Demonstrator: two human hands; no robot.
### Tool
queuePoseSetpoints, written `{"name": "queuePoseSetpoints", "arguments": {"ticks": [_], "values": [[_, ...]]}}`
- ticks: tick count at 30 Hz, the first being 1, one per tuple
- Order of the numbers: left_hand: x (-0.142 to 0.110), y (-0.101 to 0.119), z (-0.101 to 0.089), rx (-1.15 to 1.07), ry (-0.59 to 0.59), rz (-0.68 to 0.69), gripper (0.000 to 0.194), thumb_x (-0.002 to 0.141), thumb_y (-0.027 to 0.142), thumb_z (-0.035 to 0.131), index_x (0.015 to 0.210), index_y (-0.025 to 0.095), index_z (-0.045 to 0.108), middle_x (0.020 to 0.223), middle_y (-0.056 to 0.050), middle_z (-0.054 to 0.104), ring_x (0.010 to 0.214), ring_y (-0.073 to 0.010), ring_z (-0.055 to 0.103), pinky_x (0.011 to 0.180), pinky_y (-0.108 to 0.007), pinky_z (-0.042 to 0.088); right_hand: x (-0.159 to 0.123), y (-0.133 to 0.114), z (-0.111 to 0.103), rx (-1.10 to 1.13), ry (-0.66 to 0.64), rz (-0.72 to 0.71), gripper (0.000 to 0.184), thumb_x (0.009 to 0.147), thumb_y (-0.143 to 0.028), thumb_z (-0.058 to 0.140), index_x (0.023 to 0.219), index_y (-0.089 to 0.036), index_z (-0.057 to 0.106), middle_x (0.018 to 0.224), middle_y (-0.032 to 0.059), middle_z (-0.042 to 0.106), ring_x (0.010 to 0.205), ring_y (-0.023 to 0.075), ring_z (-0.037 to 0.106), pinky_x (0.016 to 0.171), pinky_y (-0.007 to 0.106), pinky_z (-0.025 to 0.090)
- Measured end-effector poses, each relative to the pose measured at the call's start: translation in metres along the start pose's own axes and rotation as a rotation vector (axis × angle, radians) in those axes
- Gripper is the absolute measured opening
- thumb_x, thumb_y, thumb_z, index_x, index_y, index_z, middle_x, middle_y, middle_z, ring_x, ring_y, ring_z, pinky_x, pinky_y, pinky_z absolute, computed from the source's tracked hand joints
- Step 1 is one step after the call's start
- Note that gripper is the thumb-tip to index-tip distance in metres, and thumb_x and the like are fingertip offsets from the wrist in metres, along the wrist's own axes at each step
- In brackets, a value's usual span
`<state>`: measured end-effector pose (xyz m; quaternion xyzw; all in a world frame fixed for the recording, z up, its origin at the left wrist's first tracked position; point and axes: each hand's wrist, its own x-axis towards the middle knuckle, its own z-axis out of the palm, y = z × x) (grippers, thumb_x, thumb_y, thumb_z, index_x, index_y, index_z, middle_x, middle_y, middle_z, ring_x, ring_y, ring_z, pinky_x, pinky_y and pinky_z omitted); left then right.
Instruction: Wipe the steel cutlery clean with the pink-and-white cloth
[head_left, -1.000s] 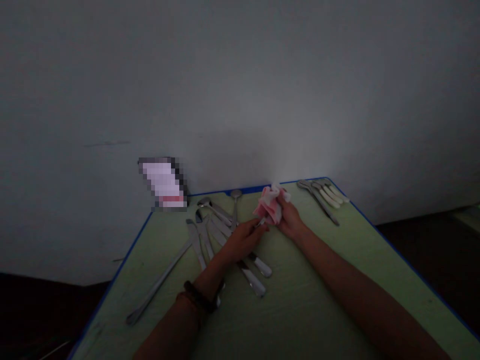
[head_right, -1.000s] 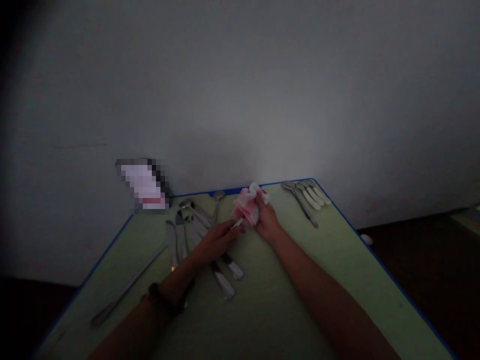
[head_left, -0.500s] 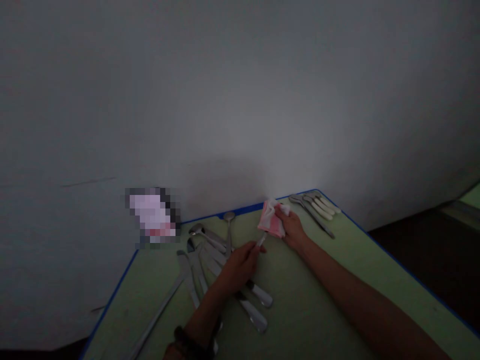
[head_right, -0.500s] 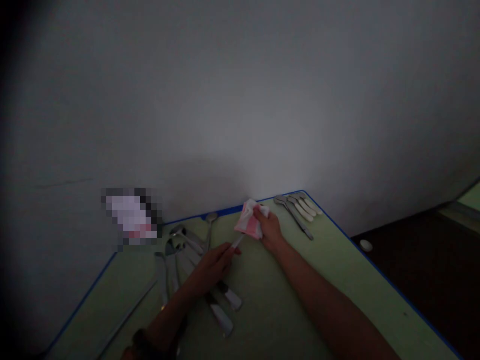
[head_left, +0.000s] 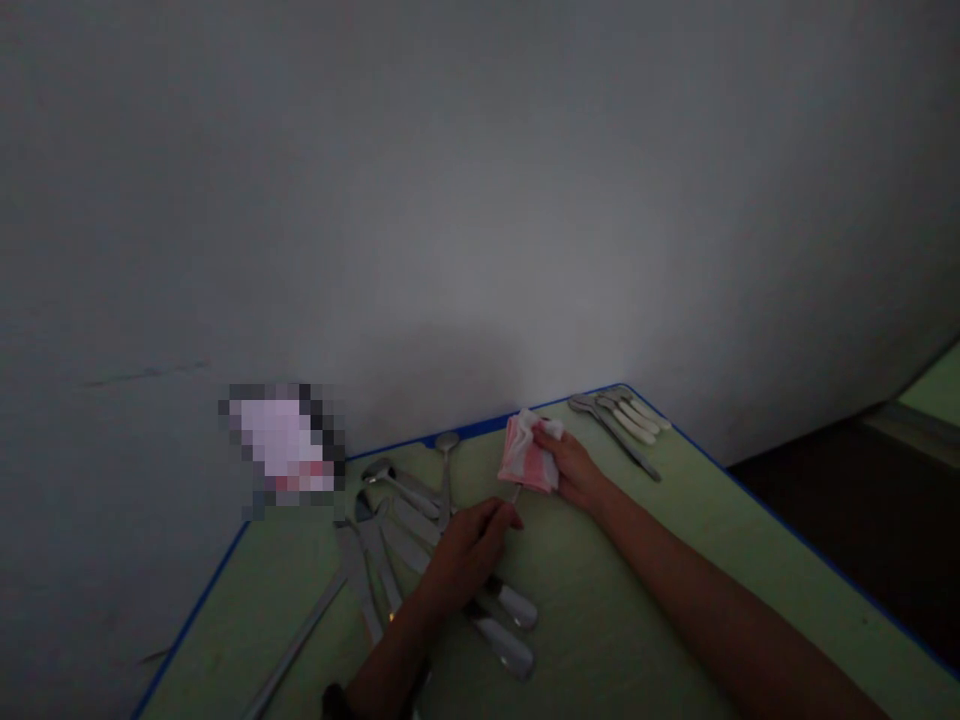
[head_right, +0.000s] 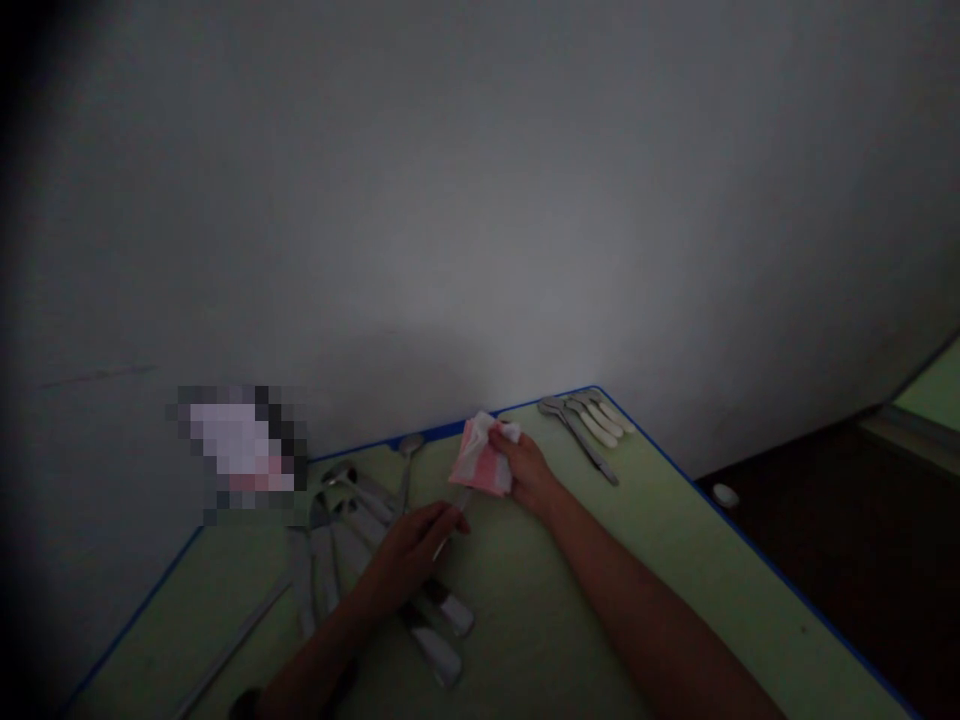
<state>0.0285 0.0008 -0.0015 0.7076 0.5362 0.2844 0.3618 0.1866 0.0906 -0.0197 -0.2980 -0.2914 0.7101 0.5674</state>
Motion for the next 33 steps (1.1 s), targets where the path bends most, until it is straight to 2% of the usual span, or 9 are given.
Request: {"name": "queuePoseSetpoints", "arguments": {"ticks": [4, 8, 10, 14, 19, 21, 27, 33], "values": [[-0.001, -0.001, 0.002, -0.025, 0.006, -0.015, 0.038, 0.086, 0.045, 0.038, 0.078, 0.017, 0.062, 0.046, 0.006, 0.042, 0.045, -0.0115, 0.044, 0.047, -0.021, 0.031, -0.003, 0.004, 0.005, -0.094, 0.023, -0.08, 0.035, 0.067, -0.045, 0.067, 0.087, -0.017, 0.06, 0.068, 0.0006, 0.066, 0.06, 0.0145, 0.059, 0.059, 0.026, 0.046], [-0.004, -0.002, 0.004, -0.125, -0.033, -0.056, 0.037, 0.085, 0.046, 0.039, 0.071, 0.017, 0.057, 0.047, 0.006, 0.045, 0.041, -0.0098, 0.045, 0.044, -0.02, 0.033, -0.006, 0.007, 0.007, -0.425, 0.057, -0.292, 0.037, 0.073, -0.053, 0.056, 0.074, -0.016, 0.06, 0.061, -0.0013, 0.061, 0.054, 0.0113, 0.051, 0.051, 0.022, 0.038], [-0.005, -0.002, 0.003, -0.203, -0.058, -0.078, 0.038, 0.085, 0.048, 0.039, 0.07, 0.016, 0.054, 0.044, 0.007, 0.044, 0.038, -0.009, 0.044, 0.042, -0.019, 0.033, -0.008, 0.007, 0.008, -0.535, 0.067, -0.331, 0.039, 0.074, -0.055, 0.054, 0.07, -0.016, 0.06, 0.058, -0.0012, 0.059, 0.052, 0.0109, 0.049, 0.048, 0.021, 0.035], [-0.003, -0.001, 0.001, -0.376, -0.045, -0.073, 0.038, 0.086, 0.049, 0.039, 0.073, 0.016, 0.052, 0.041, 0.007, 0.044, 0.036, -0.0075, 0.038, 0.038, -0.018, 0.03, -0.008, 0.007, 0.007, -0.501, 0.116, -0.342, 0.043, 0.076, -0.057, 0.049, 0.074, -0.016, 0.061, 0.06, 0.0003, 0.061, 0.052, 0.012, 0.05, 0.049, 0.023, 0.036], [0.0, -0.004, 0.001, -0.561, 0.041, -0.072, 0.032, 0.083, 0.044, 0.046, 0.1, 0.018, 0.05, 0.049, 0.009, 0.047, 0.036, -0.0052, 0.036, 0.036, -0.015, 0.027, -0.005, 0.011, 0.001, -0.483, 0.18, -0.358, 0.042, 0.073, -0.057, 0.053, 0.071, -0.015, 0.061, 0.06, 0.0005, 0.06, 0.052, 0.0117, 0.049, 0.049, 0.023, 0.036], [0.001, -0.004, 0.0, -0.618, 0.087, -0.084, 0.033, 0.081, 0.042, 0.05, 0.105, 0.02, 0.046, 0.052, 0.01, 0.049, 0.035, -0.0047, 0.036, 0.035, -0.014, 0.027, -0.003, 0.012, -0.001, -0.447, 0.184, -0.335, 0.042, 0.071, -0.056, 0.055, 0.073, -0.015, 0.061, 0.062, 0.0006, 0.061, 0.052, 0.0116, 0.049, 0.05, 0.023, 0.037], [0.0, 0.0, -0.002, -0.82, 0.192, -0.12, 0.027, 0.079, 0.045, 0.051, 0.092, 0.021, 0.047, 0.053, 0.009, 0.048, 0.034, -0.004, 0.036, 0.033, -0.013, 0.023, 0.002, 0.015, -0.004, -0.389, 0.159, -0.266, 0.046, 0.067, -0.058, 0.058, 0.078, -0.014, 0.062, 0.066, 0.002, 0.064, 0.057, 0.0135, 0.055, 0.056, 0.025, 0.041], [-0.001, 0.007, -0.009, -1.04, 0.131, -0.144, 0.032, 0.082, 0.047, 0.044, 0.076, 0.016, 0.05, 0.049, 0.007, 0.04, 0.037, -0.0057, 0.039, 0.037, -0.016, 0.028, 0.001, 0.013, -0.005, -0.45, 0.155, -0.24, 0.052, 0.067, -0.065, 0.054, 0.077, -0.015, 0.063, 0.06, 0.0031, 0.064, 0.06, 0.0164, 0.058, 0.056, 0.026, 0.042]]}}
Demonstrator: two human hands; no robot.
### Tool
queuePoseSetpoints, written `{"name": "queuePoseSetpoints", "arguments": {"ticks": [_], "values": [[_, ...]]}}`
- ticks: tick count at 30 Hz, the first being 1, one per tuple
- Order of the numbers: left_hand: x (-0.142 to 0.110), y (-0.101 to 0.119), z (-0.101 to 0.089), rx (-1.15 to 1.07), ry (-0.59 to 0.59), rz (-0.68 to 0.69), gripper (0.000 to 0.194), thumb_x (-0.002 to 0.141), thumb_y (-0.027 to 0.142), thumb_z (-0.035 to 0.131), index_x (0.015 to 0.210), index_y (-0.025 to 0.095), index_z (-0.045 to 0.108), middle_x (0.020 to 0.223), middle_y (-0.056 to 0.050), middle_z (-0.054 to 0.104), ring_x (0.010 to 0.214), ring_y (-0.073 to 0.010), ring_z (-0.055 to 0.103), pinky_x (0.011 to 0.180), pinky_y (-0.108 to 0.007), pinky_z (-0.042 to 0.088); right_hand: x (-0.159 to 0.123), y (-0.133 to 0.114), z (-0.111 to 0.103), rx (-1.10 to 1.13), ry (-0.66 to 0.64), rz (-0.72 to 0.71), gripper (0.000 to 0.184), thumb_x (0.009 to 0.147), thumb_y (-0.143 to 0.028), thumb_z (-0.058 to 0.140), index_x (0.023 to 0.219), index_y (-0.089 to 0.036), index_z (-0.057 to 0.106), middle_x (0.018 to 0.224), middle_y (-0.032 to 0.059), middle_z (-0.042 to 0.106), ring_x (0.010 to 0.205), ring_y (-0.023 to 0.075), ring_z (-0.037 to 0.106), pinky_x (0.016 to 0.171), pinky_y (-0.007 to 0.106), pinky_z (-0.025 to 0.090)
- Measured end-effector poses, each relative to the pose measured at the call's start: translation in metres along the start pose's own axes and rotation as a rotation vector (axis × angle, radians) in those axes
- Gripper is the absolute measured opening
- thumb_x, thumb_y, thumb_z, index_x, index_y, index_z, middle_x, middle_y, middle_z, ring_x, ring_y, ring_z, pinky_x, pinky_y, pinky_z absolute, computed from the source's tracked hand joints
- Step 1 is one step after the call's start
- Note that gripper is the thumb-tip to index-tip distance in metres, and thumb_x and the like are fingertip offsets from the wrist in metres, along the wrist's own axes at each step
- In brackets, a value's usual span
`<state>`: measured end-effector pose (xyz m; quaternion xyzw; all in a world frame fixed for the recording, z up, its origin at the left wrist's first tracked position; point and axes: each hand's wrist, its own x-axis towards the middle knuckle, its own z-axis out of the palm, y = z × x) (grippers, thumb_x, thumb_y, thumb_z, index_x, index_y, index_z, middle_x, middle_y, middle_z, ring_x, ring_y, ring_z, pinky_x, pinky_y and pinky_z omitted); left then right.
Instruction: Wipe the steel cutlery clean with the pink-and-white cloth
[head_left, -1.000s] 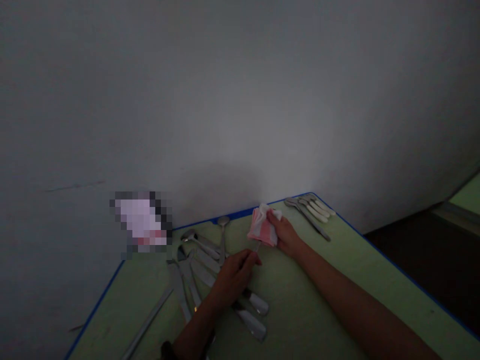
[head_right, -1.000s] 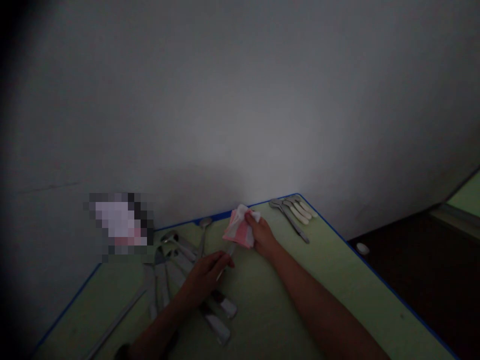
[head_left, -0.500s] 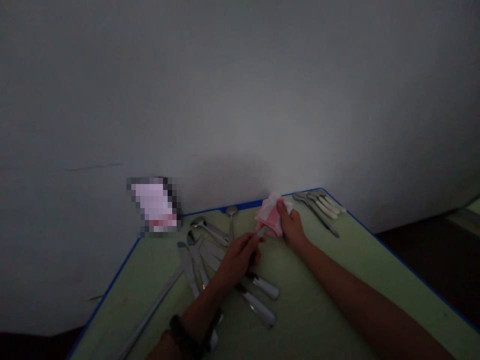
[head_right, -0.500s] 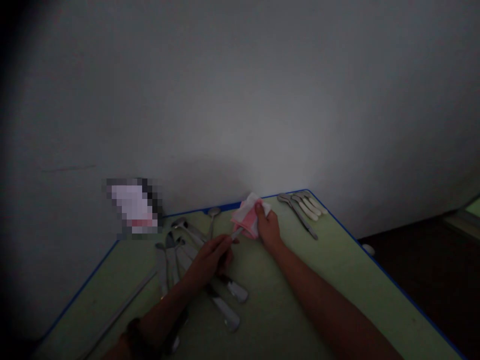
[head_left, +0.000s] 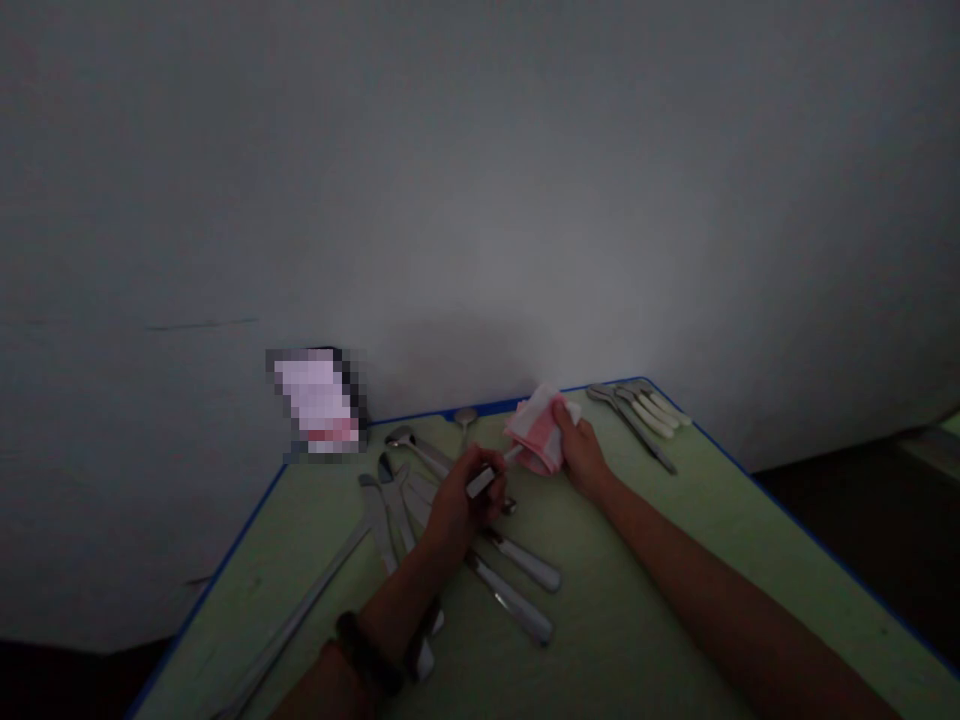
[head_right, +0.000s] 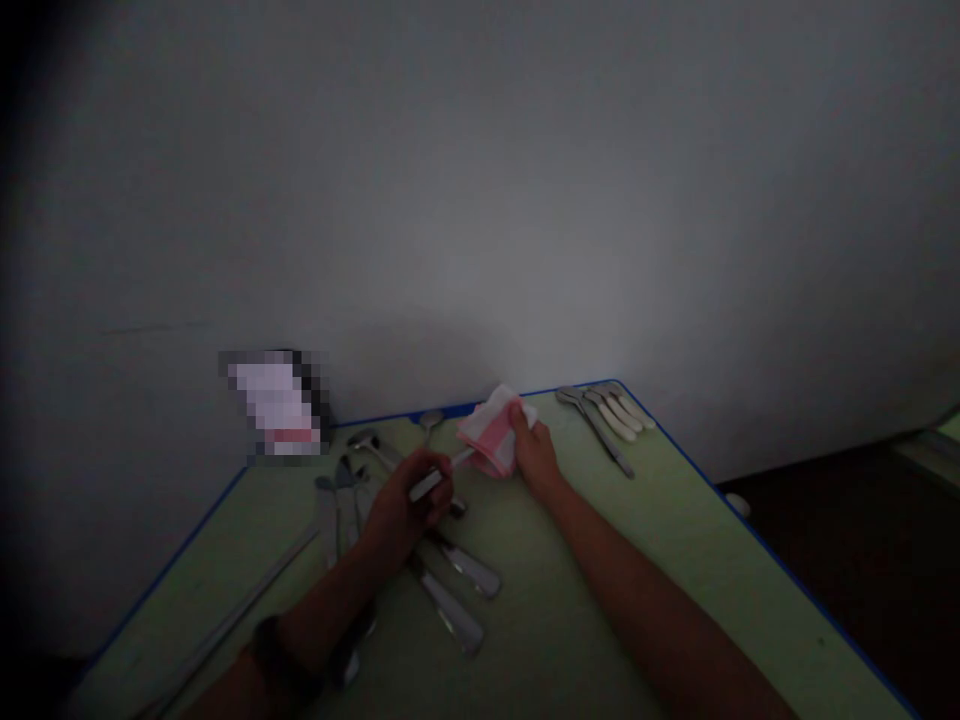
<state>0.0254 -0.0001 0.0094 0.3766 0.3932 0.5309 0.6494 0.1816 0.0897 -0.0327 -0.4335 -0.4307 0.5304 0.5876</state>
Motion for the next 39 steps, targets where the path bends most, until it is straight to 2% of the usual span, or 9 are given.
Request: {"name": "queuePoseSetpoints", "arguments": {"ticks": [5, 9, 12, 16, 20, 26, 34, 37, 39], "values": [[0.005, -0.002, -0.004, -0.027, -0.073, 0.02, 0.04, 0.081, 0.049, 0.044, 0.056, 0.018, 0.038, 0.042, 0.009, 0.026, 0.034, -0.0053, 0.029, 0.037, -0.017, 0.024, 0.002, 0.001, -0.002, -0.007, -0.011, 0.07, 0.056, 0.065, -0.07, 0.051, 0.072, -0.015, 0.062, 0.057, 0.004, 0.063, 0.056, 0.0162, 0.058, 0.053, 0.026, 0.041], [0.006, -0.011, -0.007, 0.319, -0.118, 0.085, 0.045, 0.079, 0.049, 0.05, 0.05, 0.017, 0.037, 0.041, 0.008, 0.03, 0.037, -0.005, 0.028, 0.038, -0.018, 0.022, 0.001, -0.004, -0.001, 0.11, 0.001, 0.098, 0.058, 0.065, -0.07, 0.051, 0.076, -0.014, 0.061, 0.059, 0.0045, 0.063, 0.056, 0.0149, 0.057, 0.052, 0.025, 0.041], [0.004, -0.015, -0.007, 0.563, -0.134, 0.109, 0.044, 0.078, 0.048, 0.053, 0.051, 0.016, 0.041, 0.044, 0.006, 0.036, 0.042, -0.0052, 0.031, 0.041, -0.019, 0.022, -0.001, -0.008, 0.002, 0.182, -0.06, 0.04, 0.052, 0.068, -0.064, 0.054, 0.079, -0.015, 0.061, 0.065, 0.0033, 0.065, 0.056, 0.0129, 0.055, 0.053, 0.024, 0.042], [0.005, -0.01, -0.01, 0.523, -0.056, 0.102, 0.046, 0.079, 0.05, 0.046, 0.048, 0.018, 0.034, 0.041, 0.008, 0.028, 0.038, -0.0051, 0.025, 0.039, -0.02, 0.019, -0.003, -0.008, 0.004, 0.129, -0.073, -0.018, 0.044, 0.069, -0.058, 0.059, 0.077, -0.014, 0.061, 0.065, 0.002, 0.065, 0.053, 0.0113, 0.053, 0.051, 0.022, 0.04], [0.006, -0.006, -0.014, 0.563, 0.006, 0.139, 0.044, 0.079, 0.047, 0.046, 0.049, 0.018, 0.033, 0.043, 0.008, 0.028, 0.039, -0.0052, 0.024, 0.04, -0.02, 0.019, -0.009, -0.01, 0.008, 0.213, -0.09, 0.114, 0.043, 0.067, -0.054, 0.063, 0.082, -0.014, 0.062, 0.072, 0.0049, 0.068, 0.059, 0.0139, 0.058, 0.057, 0.025, 0.044], [0.002, -0.011, -0.013, 0.812, -0.185, 0.177, 0.042, 0.082, 0.044, 0.046, 0.052, 0.016, 0.037, 0.049, 0.006, 0.031, 0.046, -0.0064, 0.029, 0.044, -0.019, 0.023, -0.013, -0.017, 0.01, 0.332, -0.161, 0.253, 0.033, 0.063, -0.042, 0.072, 0.078, -0.015, 0.061, 0.064, 0.0019, 0.066, 0.055, 0.0134, 0.058, 0.058, 0.027, 0.046], [-0.001, -0.009, -0.01, 0.802, -0.194, 0.169, 0.041, 0.082, 0.043, 0.043, 0.051, 0.017, 0.036, 0.047, 0.007, 0.03, 0.044, -0.0068, 0.029, 0.044, -0.02, 0.023, -0.006, -0.015, 0.003, 0.418, -0.248, 0.302, 0.032, 0.053, -0.021, 0.079, 0.08, -0.016, 0.061, 0.075, -0.0001, 0.069, 0.067, 0.0135, 0.062, 0.071, 0.029, 0.05], [-0.005, -0.009, -0.006, 0.945, -0.235, 0.237, 0.041, 0.083, 0.039, 0.042, 0.05, 0.017, 0.032, 0.048, 0.007, 0.026, 0.046, -0.0069, 0.029, 0.046, -0.02, 0.023, -0.006, -0.015, 0.005, 0.417, -0.207, 0.23, 0.034, 0.053, -0.024, 0.079, 0.081, -0.018, 0.061, 0.074, -0.0018, 0.068, 0.064, 0.0124, 0.061, 0.068, 0.027, 0.05], [-0.007, -0.01, -0.002, 1.059, -0.256, 0.294, 0.04, 0.084, 0.036, 0.042, 0.05, 0.017, 0.032, 0.048, 0.007, 0.026, 0.046, -0.007, 0.031, 0.048, -0.02, 0.024, -0.009, -0.015, 0.008, 0.379, -0.166, 0.207, 0.031, 0.059, -0.034, 0.076, 0.08, -0.018, 0.06, 0.069, -0.0023, 0.066, 0.059, 0.0118, 0.059, 0.061, 0.026, 0.049]]}}
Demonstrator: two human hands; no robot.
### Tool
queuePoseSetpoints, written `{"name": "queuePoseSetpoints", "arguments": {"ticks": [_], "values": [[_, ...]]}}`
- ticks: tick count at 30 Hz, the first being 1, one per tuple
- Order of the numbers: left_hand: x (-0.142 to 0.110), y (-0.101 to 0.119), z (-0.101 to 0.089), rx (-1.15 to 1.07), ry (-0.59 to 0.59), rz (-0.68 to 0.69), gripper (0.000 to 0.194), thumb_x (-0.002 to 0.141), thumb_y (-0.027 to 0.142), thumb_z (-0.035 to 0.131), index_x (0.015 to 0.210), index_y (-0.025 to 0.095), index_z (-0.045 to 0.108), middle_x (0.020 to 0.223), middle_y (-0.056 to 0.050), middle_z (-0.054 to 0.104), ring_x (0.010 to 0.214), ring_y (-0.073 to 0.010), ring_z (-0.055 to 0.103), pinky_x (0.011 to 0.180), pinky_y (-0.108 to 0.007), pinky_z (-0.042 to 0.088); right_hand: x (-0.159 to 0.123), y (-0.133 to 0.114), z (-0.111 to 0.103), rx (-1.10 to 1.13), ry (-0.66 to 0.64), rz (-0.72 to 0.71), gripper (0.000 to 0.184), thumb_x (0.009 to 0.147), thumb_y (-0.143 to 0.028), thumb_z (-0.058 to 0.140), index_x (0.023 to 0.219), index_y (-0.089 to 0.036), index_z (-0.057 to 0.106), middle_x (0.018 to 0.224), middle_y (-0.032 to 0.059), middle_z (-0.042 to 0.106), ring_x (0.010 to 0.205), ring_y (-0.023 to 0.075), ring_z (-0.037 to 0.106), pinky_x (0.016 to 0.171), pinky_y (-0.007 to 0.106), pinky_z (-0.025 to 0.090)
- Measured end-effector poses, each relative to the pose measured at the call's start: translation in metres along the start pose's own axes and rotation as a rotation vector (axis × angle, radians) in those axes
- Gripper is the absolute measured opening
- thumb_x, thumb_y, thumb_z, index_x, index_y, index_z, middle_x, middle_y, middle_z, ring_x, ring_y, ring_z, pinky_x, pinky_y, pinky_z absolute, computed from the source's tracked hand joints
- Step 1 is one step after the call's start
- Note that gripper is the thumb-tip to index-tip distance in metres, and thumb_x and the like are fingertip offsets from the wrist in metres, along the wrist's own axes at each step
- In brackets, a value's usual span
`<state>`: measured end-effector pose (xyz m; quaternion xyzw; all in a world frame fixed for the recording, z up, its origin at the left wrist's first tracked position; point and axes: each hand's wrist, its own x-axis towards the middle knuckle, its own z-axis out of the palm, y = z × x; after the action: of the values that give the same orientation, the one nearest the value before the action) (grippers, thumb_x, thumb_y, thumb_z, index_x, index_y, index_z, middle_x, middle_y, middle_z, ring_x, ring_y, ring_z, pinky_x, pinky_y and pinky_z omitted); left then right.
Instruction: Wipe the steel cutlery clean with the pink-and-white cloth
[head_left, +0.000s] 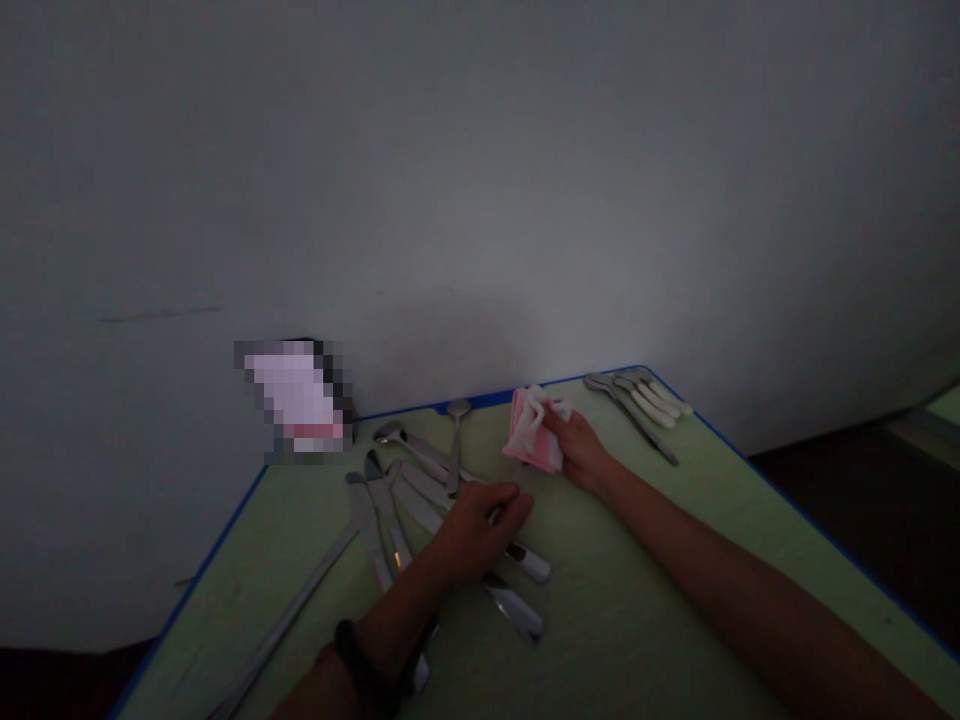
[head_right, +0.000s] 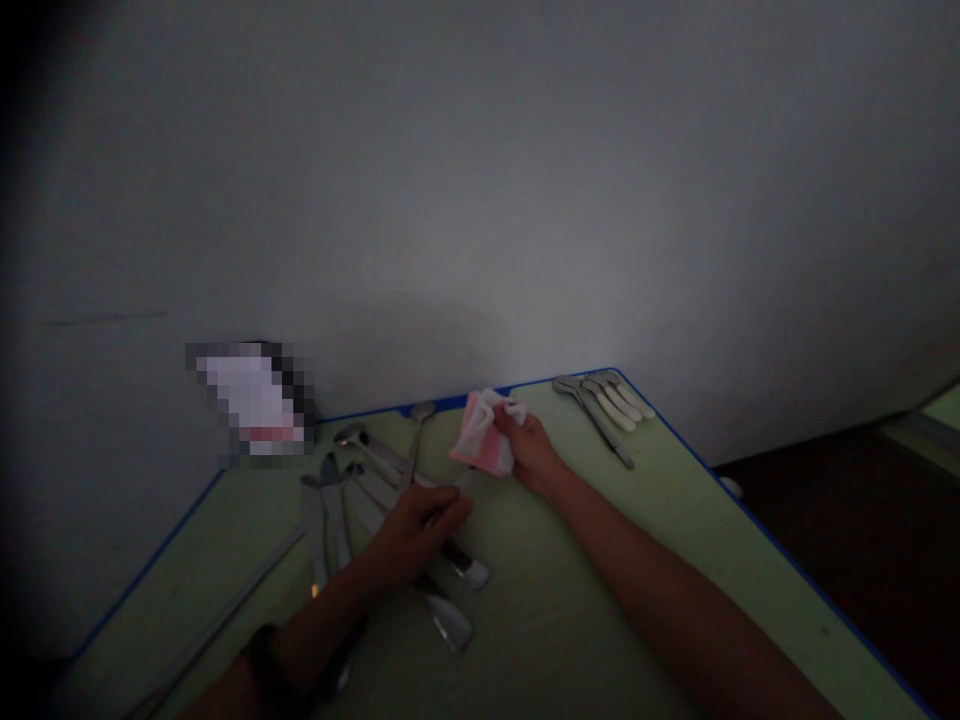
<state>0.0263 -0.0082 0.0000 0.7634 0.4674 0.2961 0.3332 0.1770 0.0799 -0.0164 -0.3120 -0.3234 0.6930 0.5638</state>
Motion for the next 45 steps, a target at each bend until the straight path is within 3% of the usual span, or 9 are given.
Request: {"name": "queuePoseSetpoints", "arguments": {"ticks": [3, 6, 14, 21, 27, 36, 41, 45], "values": [[-0.001, 0.003, 0.004, 0.095, -0.007, 0.04, 0.037, 0.084, 0.033, 0.042, 0.051, 0.017, 0.035, 0.046, 0.007, 0.028, 0.044, -0.0071, 0.034, 0.049, -0.021, 0.024, -0.007, 0.007, 0.008, -0.04, 0.072, 0.027, 0.039, 0.067, -0.053, 0.064, 0.081, -0.017, 0.061, 0.064, 0.0003, 0.065, 0.054, 0.0131, 0.058, 0.054, 0.025, 0.046], [-0.002, 0.004, 0.006, 0.1, -0.017, 0.071, 0.034, 0.083, 0.029, 0.043, 0.051, 0.017, 0.037, 0.046, 0.006, 0.032, 0.045, -0.0072, 0.035, 0.05, -0.021, 0.024, -0.015, 0.016, 0.018, -0.024, 0.135, 0.058, 0.049, 0.069, -0.061, 0.057, 0.084, -0.014, 0.063, 0.071, 0.006, 0.067, 0.064, 0.016, 0.061, 0.058, 0.026, 0.046], [-0.003, -0.002, 0.005, 0.119, 0.017, 0.093, 0.037, 0.085, 0.03, 0.042, 0.052, 0.017, 0.035, 0.047, 0.006, 0.029, 0.044, -0.007, 0.035, 0.05, -0.022, 0.024, -0.004, 0.018, 0.016, -0.003, 0.03, -0.054, 0.041, 0.068, -0.05, 0.064, 0.091, -0.017, 0.061, 0.079, 0.0047, 0.069, 0.069, 0.0156, 0.062, 0.062, 0.026, 0.047], [-0.005, -0.002, 0.005, 0.114, -0.007, 0.083, 0.039, 0.086, 0.033, 0.042, 0.052, 0.017, 0.036, 0.045, 0.007, 0.029, 0.043, -0.0069, 0.035, 0.05, -0.022, 0.024, 0.005, 0.011, 0.006, -0.132, 0.118, -0.226, 0.044, 0.071, -0.053, 0.059, 0.091, -0.015, 0.062, 0.08, 0.0058, 0.068, 0.063, 0.0137, 0.059, 0.058, 0.024, 0.045], [-0.003, 0.003, 0.002, 0.061, -0.036, 0.048, 0.039, 0.085, 0.033, 0.042, 0.05, 0.017, 0.034, 0.046, 0.006, 0.027, 0.045, -0.0075, 0.033, 0.049, -0.022, 0.024, -0.009, 0.01, 0.014, -0.212, 0.048, -0.135, 0.045, 0.071, -0.056, 0.057, 0.09, -0.015, 0.061, 0.061, 0.0018, 0.063, 0.051, 0.0118, 0.053, 0.049, 0.022, 0.041], [0.0, 0.002, 0.003, 0.041, 0.012, 0.037, 0.037, 0.084, 0.034, 0.044, 0.052, 0.017, 0.038, 0.047, 0.006, 0.03, 0.047, -0.0079, 0.034, 0.049, -0.022, 0.023, -0.005, 0.01, 0.013, -0.132, 0.035, -0.103, 0.046, 0.07, -0.058, 0.056, 0.091, -0.017, 0.059, 0.066, 0.0016, 0.065, 0.057, 0.013, 0.057, 0.053, 0.023, 0.043], [-0.003, 0.002, 0.001, -0.053, -0.078, 0.025, 0.041, 0.089, 0.038, 0.037, 0.053, 0.017, 0.038, 0.047, 0.005, 0.033, 0.046, -0.0086, 0.034, 0.048, -0.022, 0.025, -0.005, 0.008, 0.013, -0.125, 0.052, -0.066, 0.043, 0.07, -0.057, 0.057, 0.084, -0.016, 0.058, 0.055, -0.0007, 0.059, 0.049, 0.0118, 0.052, 0.049, 0.023, 0.041], [-0.005, 0.005, -0.001, -0.213, -0.03, -0.006, 0.028, 0.089, 0.04, 0.039, 0.075, 0.018, 0.048, 0.056, 0.005, 0.043, 0.051, -0.0098, 0.039, 0.05, -0.021, 0.029, -0.002, 0.006, 0.011, -0.085, 0.099, -0.035, 0.042, 0.071, -0.057, 0.057, 0.083, -0.017, 0.057, 0.055, -0.0012, 0.059, 0.047, 0.0125, 0.051, 0.046, 0.024, 0.04]]}}
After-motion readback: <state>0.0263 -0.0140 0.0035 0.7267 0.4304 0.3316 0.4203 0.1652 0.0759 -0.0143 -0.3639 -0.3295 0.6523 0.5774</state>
